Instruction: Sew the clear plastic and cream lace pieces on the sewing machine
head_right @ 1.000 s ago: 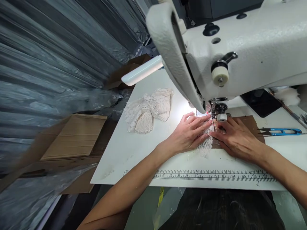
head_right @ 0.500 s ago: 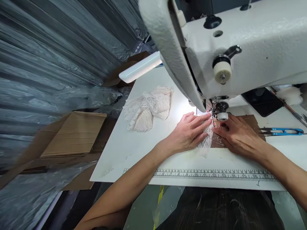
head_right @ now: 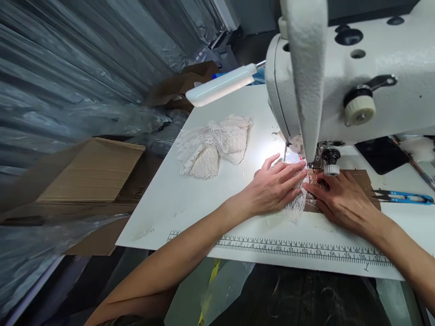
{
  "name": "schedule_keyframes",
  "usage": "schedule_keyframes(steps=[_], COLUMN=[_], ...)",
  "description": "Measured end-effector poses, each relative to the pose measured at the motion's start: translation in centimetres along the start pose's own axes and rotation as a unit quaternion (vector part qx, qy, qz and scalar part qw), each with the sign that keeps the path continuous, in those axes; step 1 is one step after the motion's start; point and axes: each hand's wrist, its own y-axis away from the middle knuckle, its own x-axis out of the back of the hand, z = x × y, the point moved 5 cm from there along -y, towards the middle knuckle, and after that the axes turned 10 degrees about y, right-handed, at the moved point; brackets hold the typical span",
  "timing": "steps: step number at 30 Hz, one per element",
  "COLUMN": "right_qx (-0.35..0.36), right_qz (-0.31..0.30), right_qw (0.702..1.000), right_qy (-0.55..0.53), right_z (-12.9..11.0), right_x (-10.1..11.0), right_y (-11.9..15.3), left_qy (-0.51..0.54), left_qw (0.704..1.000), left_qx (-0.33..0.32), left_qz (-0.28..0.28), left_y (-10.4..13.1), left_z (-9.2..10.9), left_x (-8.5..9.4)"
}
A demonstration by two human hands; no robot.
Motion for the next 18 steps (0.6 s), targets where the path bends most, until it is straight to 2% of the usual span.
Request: schedule_keyframes(steps=[7, 11, 18], right_qx=[0.005, 0.007, -0.026], right_qz=[0.019, 0.033, 0.003], right_qw=[0.999, 0.999, 0.999], right_qy=[0.047, 0.035, 0.037], right_z=[-0.09, 0.04, 0.44], right_x=[0.42, 0.4, -0.18], right_y=[-0.78, -0.93, -0.57], left_qy=[0.013, 0.03, 0.027], left_qw=[1.0, 0.999, 1.0], left_qx=[0.007, 0.01, 0.013], left_qz=[-0.007, -0.008, 0.003], left_y=[-0.67, -0.84, -0.85], left_z=[-0.5, -0.83, -0.79], left_x=[0.31, 0.37, 0.16])
